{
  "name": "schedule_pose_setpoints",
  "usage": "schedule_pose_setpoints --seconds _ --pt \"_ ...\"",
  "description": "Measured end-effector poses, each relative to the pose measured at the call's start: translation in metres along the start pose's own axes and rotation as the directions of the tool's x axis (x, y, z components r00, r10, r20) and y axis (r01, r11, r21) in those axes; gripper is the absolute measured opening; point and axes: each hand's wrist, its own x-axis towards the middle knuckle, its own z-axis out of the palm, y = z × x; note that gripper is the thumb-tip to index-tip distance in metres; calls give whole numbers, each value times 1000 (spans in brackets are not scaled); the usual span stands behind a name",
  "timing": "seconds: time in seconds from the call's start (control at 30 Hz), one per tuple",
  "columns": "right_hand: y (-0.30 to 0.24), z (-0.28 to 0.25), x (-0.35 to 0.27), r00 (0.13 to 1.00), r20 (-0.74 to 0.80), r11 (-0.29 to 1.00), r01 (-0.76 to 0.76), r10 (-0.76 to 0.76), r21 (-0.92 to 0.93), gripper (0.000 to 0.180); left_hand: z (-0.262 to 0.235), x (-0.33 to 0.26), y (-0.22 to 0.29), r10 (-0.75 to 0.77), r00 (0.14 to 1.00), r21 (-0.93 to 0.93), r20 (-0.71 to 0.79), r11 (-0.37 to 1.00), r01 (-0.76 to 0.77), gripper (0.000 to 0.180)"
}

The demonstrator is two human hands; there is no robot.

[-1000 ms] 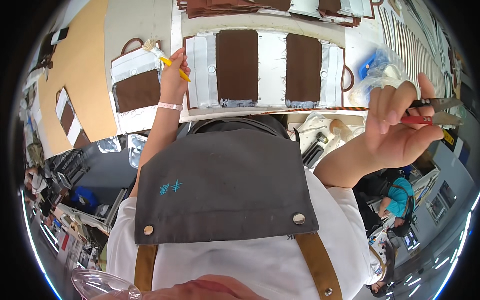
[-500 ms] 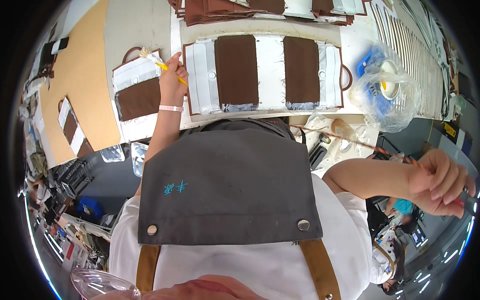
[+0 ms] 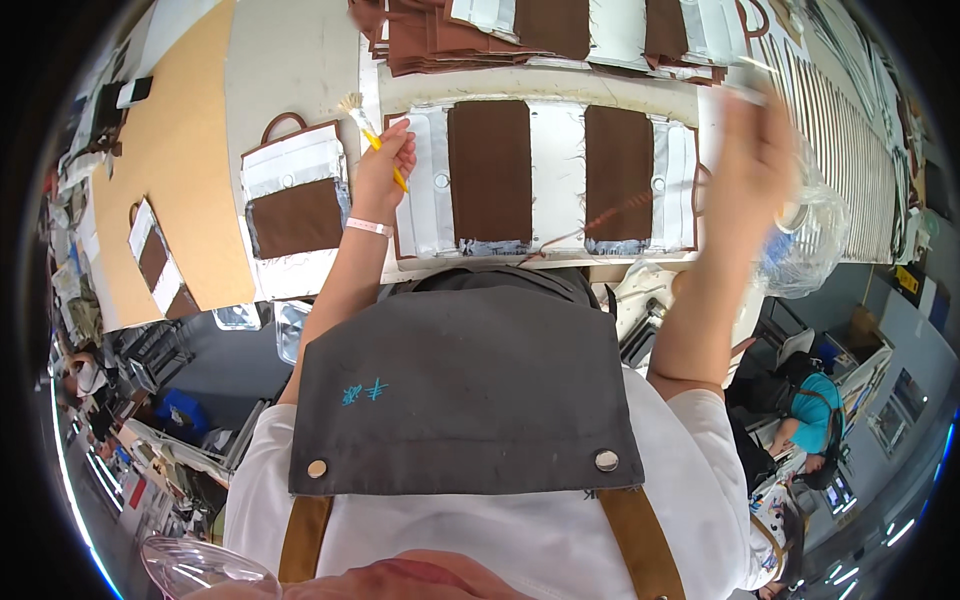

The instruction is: The person applies adhesive to the edges of brown fabric panels using a brush and then presses them onto white backing sheets. They handle multiple panels sequentially, smoothing them down to ensure adhesion. The person also moves metal trays and stacks of fabric during the process.

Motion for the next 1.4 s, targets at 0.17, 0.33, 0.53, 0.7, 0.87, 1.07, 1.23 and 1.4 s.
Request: schedule_pose_setpoints --seconds 0.17,0.33,0.53,0.7,0.87,1.07,1.23,1.4 --pt "45 120 -38 750 653 979 38 106 -202 33 1 11 -9 57 997 -28 -46 998 -58 25" --pt "112 209 -67 202 844 523 -846 497 -105 15 12 15 -7 85 992 18 -95 996 -84 22" --pt "124 252 -95 137 897 414 -908 420 -56 20 12 29 -8 104 985 27 -136 994 -101 32" --pt "115 265 -111 486 791 831 -554 372 -51 16 13 41 -2 74 990 110 -120 992 -61 34" --pt "111 274 -110 576 753 925 -362 319 -115 13 13 49 1 45 992 183 -116 983 -23 27" --pt "120 283 -121 675 691 958 -269 258 -95 16 17 55 2 64 990 223 -126 974 -35 17" --pt "118 277 -123 653 712 957 -272 258 -97 20 15 58 -4 119 983 262 -137 962 -80 11" --pt "120 276 -126 660 717 970 -220 226 -103 22 16 57 2 154 983 500 -101 862 -83 11"
